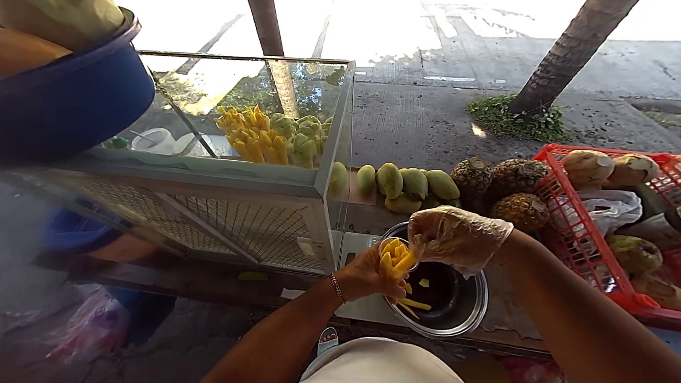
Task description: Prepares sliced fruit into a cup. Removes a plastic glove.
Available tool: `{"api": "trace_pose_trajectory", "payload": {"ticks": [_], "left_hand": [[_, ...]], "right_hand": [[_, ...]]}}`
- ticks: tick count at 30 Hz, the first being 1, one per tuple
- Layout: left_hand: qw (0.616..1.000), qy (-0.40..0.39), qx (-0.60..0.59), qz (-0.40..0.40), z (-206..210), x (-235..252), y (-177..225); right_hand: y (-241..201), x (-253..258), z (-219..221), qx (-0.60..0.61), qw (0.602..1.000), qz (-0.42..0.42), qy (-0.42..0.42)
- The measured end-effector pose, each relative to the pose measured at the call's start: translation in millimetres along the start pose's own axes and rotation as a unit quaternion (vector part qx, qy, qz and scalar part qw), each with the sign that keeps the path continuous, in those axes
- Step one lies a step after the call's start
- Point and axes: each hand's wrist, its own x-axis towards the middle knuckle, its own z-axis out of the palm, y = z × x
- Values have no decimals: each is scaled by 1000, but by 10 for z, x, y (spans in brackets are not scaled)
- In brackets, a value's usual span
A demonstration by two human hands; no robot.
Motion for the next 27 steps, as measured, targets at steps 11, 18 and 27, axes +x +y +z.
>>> {"api": "trace_pose_trajectory", "payload": {"ticks": [11, 18, 27], "left_hand": [[994, 23, 86, 60, -9, 17, 84], [976, 91, 135, 143, -70, -146, -57], [969, 177, 138, 107, -21, -373, -169]], "right_hand": [[74, -47, 40, 4, 987, -88, 132], [1859, 631, 366, -319, 916, 230, 80], [2227, 703, 1047, -285, 894, 332, 91]]}}
